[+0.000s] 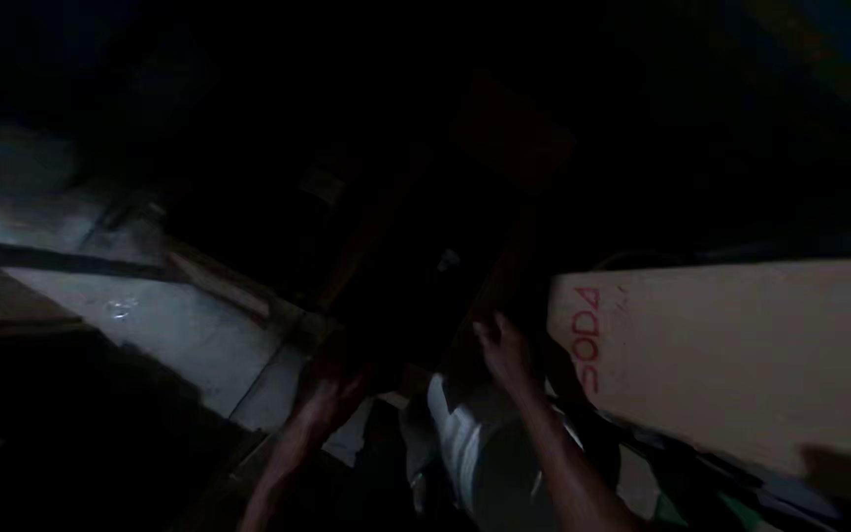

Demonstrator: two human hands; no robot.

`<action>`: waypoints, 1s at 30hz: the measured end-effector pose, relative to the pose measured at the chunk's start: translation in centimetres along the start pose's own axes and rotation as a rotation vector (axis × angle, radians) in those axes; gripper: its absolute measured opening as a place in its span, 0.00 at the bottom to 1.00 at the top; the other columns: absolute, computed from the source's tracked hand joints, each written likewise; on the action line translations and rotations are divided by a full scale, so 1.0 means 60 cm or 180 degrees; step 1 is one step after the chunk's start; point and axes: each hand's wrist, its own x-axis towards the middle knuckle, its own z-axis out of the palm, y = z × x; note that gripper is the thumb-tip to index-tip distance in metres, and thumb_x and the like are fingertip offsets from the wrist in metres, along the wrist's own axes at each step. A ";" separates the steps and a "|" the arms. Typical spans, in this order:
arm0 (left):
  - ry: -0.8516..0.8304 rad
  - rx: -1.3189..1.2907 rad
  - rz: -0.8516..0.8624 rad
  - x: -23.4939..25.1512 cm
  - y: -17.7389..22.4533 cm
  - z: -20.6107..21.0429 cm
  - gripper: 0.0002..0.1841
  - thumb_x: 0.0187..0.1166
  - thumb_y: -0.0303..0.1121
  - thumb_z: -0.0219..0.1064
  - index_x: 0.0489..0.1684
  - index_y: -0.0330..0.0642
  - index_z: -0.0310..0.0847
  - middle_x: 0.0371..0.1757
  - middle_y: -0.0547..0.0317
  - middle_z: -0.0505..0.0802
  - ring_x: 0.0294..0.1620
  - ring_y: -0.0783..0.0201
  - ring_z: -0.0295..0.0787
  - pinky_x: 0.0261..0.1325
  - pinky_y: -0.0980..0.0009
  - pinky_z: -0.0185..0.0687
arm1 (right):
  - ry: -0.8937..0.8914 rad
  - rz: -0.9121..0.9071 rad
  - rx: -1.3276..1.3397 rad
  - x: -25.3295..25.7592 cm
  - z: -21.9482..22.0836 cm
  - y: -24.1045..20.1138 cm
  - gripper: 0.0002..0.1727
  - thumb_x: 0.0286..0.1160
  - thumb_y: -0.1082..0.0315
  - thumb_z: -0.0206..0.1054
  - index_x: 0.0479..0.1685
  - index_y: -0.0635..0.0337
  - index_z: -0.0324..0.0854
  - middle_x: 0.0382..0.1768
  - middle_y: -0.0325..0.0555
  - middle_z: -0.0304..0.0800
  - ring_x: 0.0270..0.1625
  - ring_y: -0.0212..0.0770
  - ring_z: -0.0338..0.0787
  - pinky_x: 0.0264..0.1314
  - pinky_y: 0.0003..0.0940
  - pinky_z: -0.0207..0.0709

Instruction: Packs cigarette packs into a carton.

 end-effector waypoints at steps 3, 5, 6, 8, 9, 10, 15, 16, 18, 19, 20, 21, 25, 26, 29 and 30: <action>0.0288 -0.1233 0.0760 -0.207 -0.040 0.000 0.31 0.79 0.49 0.66 0.79 0.41 0.75 0.68 0.56 0.90 0.60 0.70 0.89 0.61 0.69 0.88 | -0.0254 -0.0362 0.1654 -0.125 0.016 0.073 0.39 0.89 0.55 0.61 0.94 0.59 0.51 0.84 0.62 0.70 0.74 0.53 0.84 0.65 0.53 0.85; 0.0124 -0.1760 0.1067 -0.330 -0.047 0.017 0.31 0.80 0.48 0.68 0.79 0.37 0.75 0.70 0.57 0.89 0.66 0.71 0.88 0.68 0.70 0.86 | -0.0007 -0.0906 0.2226 -0.199 0.012 0.119 0.40 0.86 0.54 0.58 0.94 0.60 0.50 0.82 0.56 0.72 0.69 0.42 0.87 0.60 0.41 0.90; -0.0027 -0.1876 0.1125 -0.382 -0.046 0.032 0.30 0.80 0.45 0.68 0.78 0.37 0.76 0.71 0.57 0.89 0.67 0.70 0.87 0.71 0.70 0.84 | 0.0055 -0.1096 0.2445 -0.229 0.002 0.143 0.42 0.83 0.51 0.59 0.94 0.60 0.50 0.85 0.51 0.69 0.75 0.37 0.81 0.69 0.38 0.85; -0.0406 -0.2021 0.1029 -0.456 -0.048 0.071 0.28 0.78 0.38 0.70 0.78 0.39 0.76 0.69 0.57 0.89 0.66 0.70 0.86 0.70 0.68 0.84 | 0.0210 -0.1271 0.2770 -0.278 -0.018 0.191 0.43 0.75 0.51 0.65 0.89 0.61 0.59 0.80 0.47 0.76 0.73 0.35 0.83 0.69 0.37 0.84; -0.0523 -0.2074 0.0932 -0.480 -0.056 0.097 0.28 0.76 0.36 0.72 0.77 0.40 0.75 0.67 0.58 0.89 0.64 0.70 0.87 0.68 0.68 0.86 | 0.0335 -0.1254 0.2782 -0.301 -0.024 0.212 0.39 0.72 0.55 0.68 0.84 0.63 0.67 0.72 0.47 0.84 0.67 0.35 0.87 0.65 0.37 0.87; -0.0595 -0.2026 0.0751 -0.498 -0.065 0.120 0.29 0.76 0.37 0.73 0.77 0.40 0.74 0.64 0.57 0.90 0.61 0.69 0.88 0.66 0.66 0.87 | 0.0409 -0.1227 0.2662 -0.324 -0.027 0.228 0.37 0.70 0.57 0.70 0.80 0.65 0.71 0.67 0.48 0.87 0.63 0.36 0.89 0.63 0.37 0.88; -0.0886 -0.1105 -0.0110 -0.526 -0.082 0.163 0.37 0.81 0.60 0.64 0.84 0.47 0.68 0.59 0.43 0.91 0.58 0.48 0.90 0.66 0.44 0.84 | 0.0492 -0.1201 0.2035 -0.442 0.013 0.235 0.35 0.62 0.60 0.74 0.72 0.67 0.75 0.64 0.50 0.85 0.62 0.35 0.87 0.61 0.35 0.85; -0.0900 -0.1026 -0.0064 -0.526 -0.080 0.159 0.36 0.83 0.61 0.60 0.84 0.45 0.68 0.60 0.40 0.90 0.59 0.46 0.90 0.67 0.43 0.82 | 0.0437 -0.1233 0.1981 -0.465 0.026 0.228 0.35 0.62 0.60 0.75 0.71 0.68 0.74 0.61 0.50 0.86 0.59 0.33 0.88 0.58 0.33 0.86; -0.0931 -0.0913 -0.0003 -0.526 -0.081 0.145 0.35 0.86 0.62 0.54 0.80 0.43 0.73 0.58 0.39 0.91 0.58 0.45 0.90 0.66 0.41 0.82 | 0.0236 -0.1396 0.1883 -0.498 0.046 0.213 0.34 0.62 0.62 0.75 0.69 0.70 0.72 0.55 0.48 0.87 0.54 0.29 0.88 0.54 0.28 0.87; -0.0936 -0.0881 0.0034 -0.528 -0.085 0.138 0.34 0.87 0.62 0.53 0.78 0.43 0.75 0.56 0.39 0.92 0.56 0.45 0.91 0.64 0.41 0.82 | 0.0133 -0.1522 0.1758 -0.506 0.046 0.207 0.33 0.64 0.63 0.74 0.69 0.71 0.71 0.54 0.47 0.86 0.53 0.28 0.88 0.54 0.26 0.86; -0.0921 -0.0883 0.0068 -0.531 -0.090 0.129 0.33 0.87 0.61 0.53 0.78 0.44 0.76 0.56 0.40 0.92 0.56 0.45 0.91 0.65 0.40 0.82 | 0.0046 -0.1633 0.1597 -0.509 0.042 0.199 0.32 0.65 0.63 0.73 0.68 0.73 0.72 0.53 0.47 0.88 0.51 0.27 0.89 0.53 0.25 0.86; -0.0878 -0.0861 0.0115 -0.534 -0.099 0.122 0.33 0.87 0.62 0.53 0.77 0.46 0.77 0.55 0.42 0.92 0.56 0.46 0.91 0.65 0.41 0.82 | -0.0073 -0.1753 0.1448 -0.508 0.036 0.191 0.30 0.68 0.63 0.72 0.67 0.73 0.74 0.52 0.47 0.89 0.51 0.27 0.89 0.53 0.25 0.86; -0.0962 -0.0638 0.0130 -0.530 -0.120 0.099 0.36 0.83 0.67 0.55 0.72 0.45 0.80 0.54 0.40 0.93 0.58 0.42 0.90 0.66 0.36 0.80 | -0.0429 -0.1955 0.1114 -0.486 0.033 0.165 0.25 0.70 0.66 0.71 0.64 0.72 0.77 0.55 0.45 0.88 0.55 0.27 0.89 0.58 0.24 0.86; -0.1036 -0.0632 0.0089 -0.519 -0.122 0.092 0.37 0.82 0.68 0.56 0.72 0.45 0.80 0.56 0.40 0.92 0.59 0.41 0.89 0.66 0.34 0.79 | -0.0390 -0.1923 0.1081 -0.482 0.038 0.158 0.25 0.69 0.67 0.71 0.64 0.73 0.77 0.54 0.46 0.88 0.55 0.28 0.89 0.58 0.24 0.85; -0.1082 -0.0854 0.0255 -0.477 -0.137 0.076 0.34 0.80 0.67 0.60 0.68 0.46 0.84 0.56 0.44 0.93 0.59 0.46 0.90 0.67 0.40 0.81 | -0.0306 -0.1710 0.1012 -0.469 0.050 0.135 0.29 0.69 0.67 0.71 0.70 0.74 0.73 0.59 0.50 0.86 0.58 0.29 0.88 0.62 0.26 0.85; -0.1092 -0.0888 0.0370 -0.459 -0.144 0.071 0.34 0.80 0.67 0.60 0.66 0.47 0.85 0.54 0.46 0.93 0.58 0.48 0.90 0.65 0.41 0.82 | -0.0252 -0.1612 0.0962 -0.464 0.054 0.125 0.30 0.68 0.68 0.71 0.71 0.74 0.72 0.59 0.51 0.86 0.58 0.30 0.88 0.61 0.27 0.85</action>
